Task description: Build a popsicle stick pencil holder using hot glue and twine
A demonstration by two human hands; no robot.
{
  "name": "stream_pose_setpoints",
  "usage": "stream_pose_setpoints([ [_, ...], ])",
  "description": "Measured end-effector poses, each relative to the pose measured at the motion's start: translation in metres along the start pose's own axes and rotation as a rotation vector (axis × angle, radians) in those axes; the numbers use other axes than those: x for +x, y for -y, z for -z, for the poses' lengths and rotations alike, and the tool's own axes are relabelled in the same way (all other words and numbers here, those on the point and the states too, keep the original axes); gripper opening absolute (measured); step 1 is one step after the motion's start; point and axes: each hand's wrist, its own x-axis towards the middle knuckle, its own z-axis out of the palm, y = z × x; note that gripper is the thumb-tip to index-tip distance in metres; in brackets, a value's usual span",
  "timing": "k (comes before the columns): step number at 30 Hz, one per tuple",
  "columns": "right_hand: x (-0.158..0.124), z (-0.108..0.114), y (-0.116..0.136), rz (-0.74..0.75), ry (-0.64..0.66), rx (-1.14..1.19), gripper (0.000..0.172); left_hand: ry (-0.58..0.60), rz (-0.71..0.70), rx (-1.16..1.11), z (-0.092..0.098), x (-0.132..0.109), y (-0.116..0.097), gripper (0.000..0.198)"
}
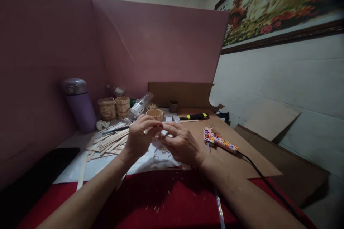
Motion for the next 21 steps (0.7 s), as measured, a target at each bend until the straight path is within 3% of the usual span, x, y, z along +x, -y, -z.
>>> stream_pose_setpoints([
  [2,0.001,0.000,0.002,0.012,0.003,0.017,0.022,0.039,-0.069,0.042,-0.004,-0.001,-0.005,0.014],
  [5,0.000,0.000,0.002,0.025,0.011,0.059,0.021,0.022,-0.053,0.077,-0.005,-0.001,-0.006,0.019],
  [12,-0.002,0.000,0.004,-0.048,-0.033,0.110,0.020,-0.088,0.222,0.080,0.003,-0.001,0.004,0.012],
  [17,-0.007,-0.003,-0.002,-0.413,-0.234,0.085,0.013,-0.049,0.368,-0.030,0.004,-0.001,0.001,0.026],
  [21,-0.009,-0.006,-0.013,-0.739,-0.353,0.036,0.023,0.152,0.334,0.021,-0.001,-0.003,-0.006,0.036],
])
